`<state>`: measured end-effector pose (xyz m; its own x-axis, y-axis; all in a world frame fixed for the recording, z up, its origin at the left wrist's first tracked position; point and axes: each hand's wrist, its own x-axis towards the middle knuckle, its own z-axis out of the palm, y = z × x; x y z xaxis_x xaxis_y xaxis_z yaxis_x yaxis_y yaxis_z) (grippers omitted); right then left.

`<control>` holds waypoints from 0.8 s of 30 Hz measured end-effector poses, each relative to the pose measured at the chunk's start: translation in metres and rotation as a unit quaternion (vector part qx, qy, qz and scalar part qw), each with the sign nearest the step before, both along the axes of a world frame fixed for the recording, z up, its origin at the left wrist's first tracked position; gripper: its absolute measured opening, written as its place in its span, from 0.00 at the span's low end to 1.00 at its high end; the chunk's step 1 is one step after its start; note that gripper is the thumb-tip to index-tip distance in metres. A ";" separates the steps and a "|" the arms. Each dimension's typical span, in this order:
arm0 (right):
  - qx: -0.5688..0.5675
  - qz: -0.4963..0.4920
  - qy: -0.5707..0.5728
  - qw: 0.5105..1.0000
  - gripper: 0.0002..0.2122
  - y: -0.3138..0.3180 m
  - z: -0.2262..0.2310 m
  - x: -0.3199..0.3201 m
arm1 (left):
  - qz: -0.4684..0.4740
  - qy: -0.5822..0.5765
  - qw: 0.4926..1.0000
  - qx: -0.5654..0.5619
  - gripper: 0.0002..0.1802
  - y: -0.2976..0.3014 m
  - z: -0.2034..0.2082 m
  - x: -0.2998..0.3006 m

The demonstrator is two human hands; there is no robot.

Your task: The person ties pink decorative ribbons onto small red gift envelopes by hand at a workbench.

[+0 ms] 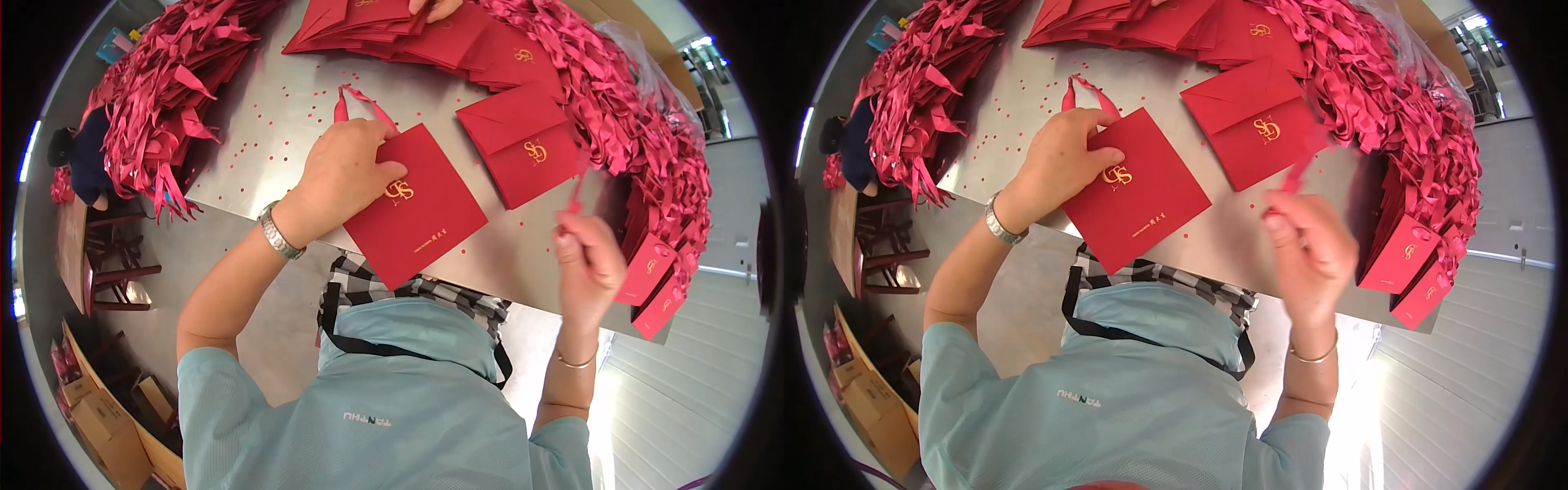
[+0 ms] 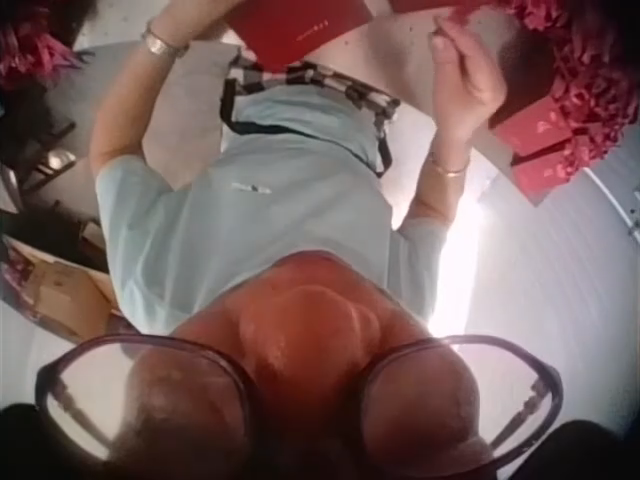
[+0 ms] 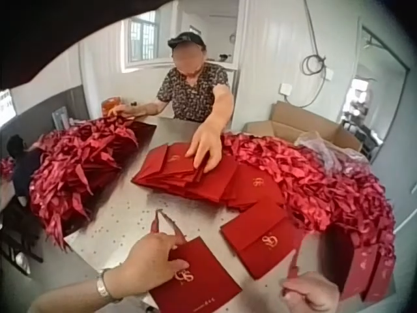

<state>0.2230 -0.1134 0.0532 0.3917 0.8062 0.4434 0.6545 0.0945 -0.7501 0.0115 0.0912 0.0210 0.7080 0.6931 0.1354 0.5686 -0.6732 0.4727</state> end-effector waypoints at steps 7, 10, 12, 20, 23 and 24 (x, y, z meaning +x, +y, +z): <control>0.027 0.082 -0.136 0.987 0.05 0.058 -0.011 -0.045 | 0.029 -0.126 0.961 -0.245 0.15 -0.003 0.008 -0.001; -0.072 0.125 0.050 0.988 0.04 0.072 -0.026 -0.055 | 0.019 -0.169 0.927 -0.334 0.13 -0.005 0.005 0.002; -0.071 0.106 0.043 0.991 0.04 0.080 -0.034 -0.060 | 0.016 -0.189 0.905 -0.380 0.13 -0.003 0.001 0.002; -0.109 0.067 0.005 0.992 0.03 0.090 -0.039 -0.063 | 0.004 -0.174 0.866 -0.470 0.09 0.000 -0.009 -0.001; -0.136 0.053 0.024 0.989 0.03 0.093 -0.038 -0.064 | 0.000 -0.185 0.868 -0.460 0.07 0.000 -0.014 -0.001; -0.137 0.050 0.025 0.989 0.04 0.093 -0.037 -0.065 | 0.002 -0.186 0.867 -0.463 0.07 -0.001 -0.012 -0.001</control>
<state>0.1583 -0.0201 0.0158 0.3201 0.9291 0.1850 0.6142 -0.0549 -0.7872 0.0101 0.0904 0.0087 0.7326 0.6289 -0.2605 0.2613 0.0935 0.9607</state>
